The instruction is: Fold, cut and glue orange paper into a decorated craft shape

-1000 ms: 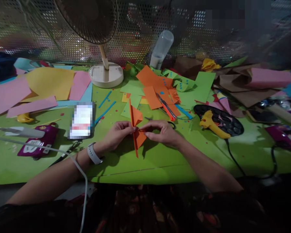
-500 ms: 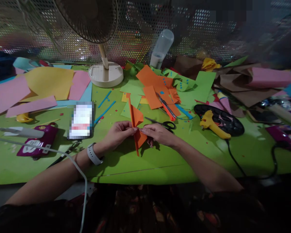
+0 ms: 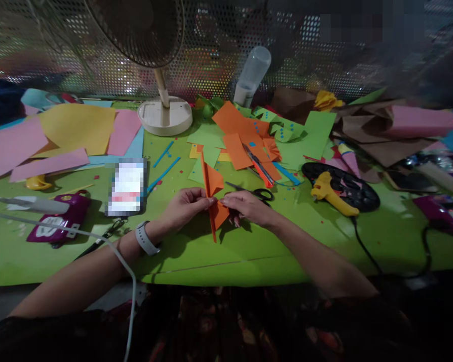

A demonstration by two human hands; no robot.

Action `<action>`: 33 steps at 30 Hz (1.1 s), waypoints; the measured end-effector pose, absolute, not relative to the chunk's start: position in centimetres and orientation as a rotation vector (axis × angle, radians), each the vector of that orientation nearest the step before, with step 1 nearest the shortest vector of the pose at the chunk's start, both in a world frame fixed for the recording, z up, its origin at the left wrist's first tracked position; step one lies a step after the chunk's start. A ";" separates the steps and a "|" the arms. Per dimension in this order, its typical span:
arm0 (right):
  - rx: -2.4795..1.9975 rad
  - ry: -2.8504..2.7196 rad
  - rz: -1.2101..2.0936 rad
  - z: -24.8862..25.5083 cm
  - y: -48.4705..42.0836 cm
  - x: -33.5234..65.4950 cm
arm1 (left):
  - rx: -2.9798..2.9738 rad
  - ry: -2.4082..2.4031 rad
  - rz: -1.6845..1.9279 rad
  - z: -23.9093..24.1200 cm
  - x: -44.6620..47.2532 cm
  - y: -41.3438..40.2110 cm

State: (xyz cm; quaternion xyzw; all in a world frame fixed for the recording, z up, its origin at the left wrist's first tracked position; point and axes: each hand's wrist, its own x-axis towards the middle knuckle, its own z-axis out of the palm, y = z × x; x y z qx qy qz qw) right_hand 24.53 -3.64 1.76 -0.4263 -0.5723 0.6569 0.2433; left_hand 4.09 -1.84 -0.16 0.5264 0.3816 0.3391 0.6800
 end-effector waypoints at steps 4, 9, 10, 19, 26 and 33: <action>-1.154 -1.582 1.809 1.6 -3.5 24.6 | 1.202 0.862 0.758 -0.2 4.1 -1.8; -1.121 -1.606 1.796 1.4 -3.5 24.6 | 1.164 0.855 0.749 -0.3 4.1 -1.9; -1.124 -1.615 1.785 1.4 -3.5 24.6 | 1.153 0.856 0.746 -0.3 4.1 -1.9; -1.089 -1.774 1.582 1.2 -3.7 24.6 | 0.993 0.827 0.753 0.2 4.1 -2.0; -1.096 -1.891 1.318 1.0 -4.0 24.2 | 0.952 0.824 0.802 0.0 4.4 -2.1; -1.087 -2.003 1.114 1.0 -4.1 23.9 | 0.984 0.821 0.799 -0.5 4.3 -2.1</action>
